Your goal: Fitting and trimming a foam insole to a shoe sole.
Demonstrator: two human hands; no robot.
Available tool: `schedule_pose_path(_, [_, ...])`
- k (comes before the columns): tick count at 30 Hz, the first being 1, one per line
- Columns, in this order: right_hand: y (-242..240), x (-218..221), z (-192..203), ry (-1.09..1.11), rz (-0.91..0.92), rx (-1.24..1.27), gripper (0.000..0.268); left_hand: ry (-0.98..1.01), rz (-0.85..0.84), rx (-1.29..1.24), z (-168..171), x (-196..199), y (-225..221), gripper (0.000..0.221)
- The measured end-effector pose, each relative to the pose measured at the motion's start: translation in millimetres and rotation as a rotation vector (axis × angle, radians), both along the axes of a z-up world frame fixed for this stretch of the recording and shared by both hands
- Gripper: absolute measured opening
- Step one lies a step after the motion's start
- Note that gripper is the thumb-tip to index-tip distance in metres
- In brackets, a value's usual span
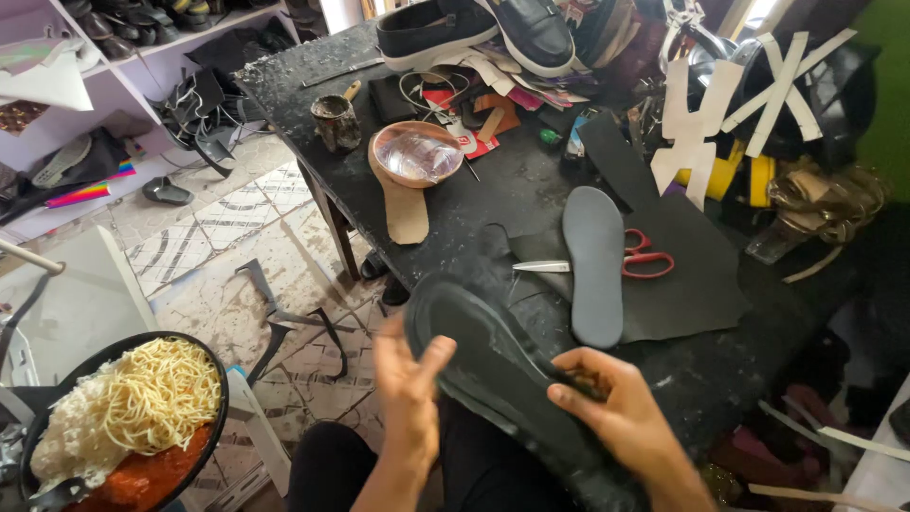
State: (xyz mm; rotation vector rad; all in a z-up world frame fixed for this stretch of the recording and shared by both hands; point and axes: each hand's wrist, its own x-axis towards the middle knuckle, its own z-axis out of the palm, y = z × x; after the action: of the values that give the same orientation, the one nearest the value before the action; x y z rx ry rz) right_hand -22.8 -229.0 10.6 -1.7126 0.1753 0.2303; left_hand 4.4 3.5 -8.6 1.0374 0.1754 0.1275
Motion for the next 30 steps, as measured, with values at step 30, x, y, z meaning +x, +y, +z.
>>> schedule_pose_path(30, [-11.7, -1.6, -4.3, -0.187, -0.077, -0.589, 0.011, -0.571, -0.751, 1.282, 16.4, 36.0, -52.0, 0.023])
